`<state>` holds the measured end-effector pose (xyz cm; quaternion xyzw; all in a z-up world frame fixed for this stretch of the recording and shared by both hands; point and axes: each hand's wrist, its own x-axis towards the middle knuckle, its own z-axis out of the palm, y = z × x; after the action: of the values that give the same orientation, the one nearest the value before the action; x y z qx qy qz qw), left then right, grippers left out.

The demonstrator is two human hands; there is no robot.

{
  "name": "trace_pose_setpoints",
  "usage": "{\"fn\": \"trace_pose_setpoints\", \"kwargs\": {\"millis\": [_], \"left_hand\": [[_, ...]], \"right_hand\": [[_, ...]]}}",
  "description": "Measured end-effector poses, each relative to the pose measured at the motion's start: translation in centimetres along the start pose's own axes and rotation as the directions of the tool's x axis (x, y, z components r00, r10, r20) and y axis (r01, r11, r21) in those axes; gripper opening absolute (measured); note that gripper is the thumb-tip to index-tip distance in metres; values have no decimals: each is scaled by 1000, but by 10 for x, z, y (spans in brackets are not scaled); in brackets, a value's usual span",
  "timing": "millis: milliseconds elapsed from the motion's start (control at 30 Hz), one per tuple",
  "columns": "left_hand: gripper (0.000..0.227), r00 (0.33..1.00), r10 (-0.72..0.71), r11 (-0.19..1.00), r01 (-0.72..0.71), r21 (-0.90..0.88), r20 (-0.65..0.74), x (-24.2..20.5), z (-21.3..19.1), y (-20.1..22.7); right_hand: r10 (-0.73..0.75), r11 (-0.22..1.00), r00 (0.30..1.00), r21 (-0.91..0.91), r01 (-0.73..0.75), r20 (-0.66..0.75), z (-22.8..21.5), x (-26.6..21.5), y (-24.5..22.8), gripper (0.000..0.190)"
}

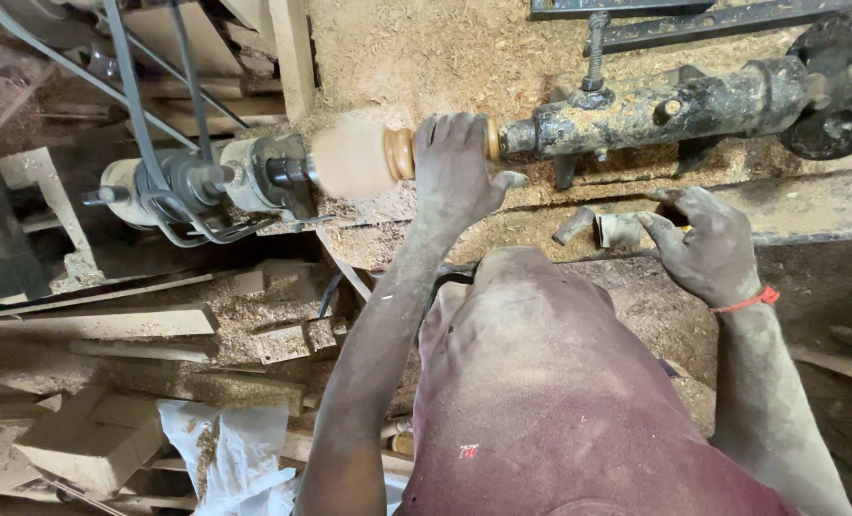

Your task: The person shapes a wooden spindle on a rotating lathe by applying a metal tool to the wood surface and using their hands to guide the piece as it spins amidst wood shavings.

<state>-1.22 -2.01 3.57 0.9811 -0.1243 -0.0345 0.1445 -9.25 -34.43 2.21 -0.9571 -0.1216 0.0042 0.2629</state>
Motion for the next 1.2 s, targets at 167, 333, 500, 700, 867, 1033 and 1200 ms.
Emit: {"fn": "trace_pose_setpoints", "kwargs": {"millis": [167,333,500,700,867,1033,1200], "left_hand": [[88,997,7,997,-13,-79,-81,-1,-3,0],[87,1000,-7,999,7,34,-6,-1,0,0],[82,1000,-1,993,-2,116,31,-2,0,-5],[81,996,-7,980,-11,199,89,-2,-9,-6],[86,987,-18,978,-16,207,160,-1,-18,-5],[84,973,-22,956,-47,289,232,3,-21,-6],[93,987,-6,988,-19,153,161,0,-17,-2]], "right_hand": [[-43,999,999,16,44,-20,-4,-1,6,24],[-17,999,1000,44,18,-13,-3,-3,13,23],[-8,1000,1000,25,8,19,-3,-2,17,23],[-74,997,997,31,74,-18,-3,3,20,24],[-63,997,998,53,63,0,-4,3,23,24],[-58,998,998,30,58,-1,-4,3,32,22],[-81,996,997,43,82,-18,-4,5,37,21]]}}
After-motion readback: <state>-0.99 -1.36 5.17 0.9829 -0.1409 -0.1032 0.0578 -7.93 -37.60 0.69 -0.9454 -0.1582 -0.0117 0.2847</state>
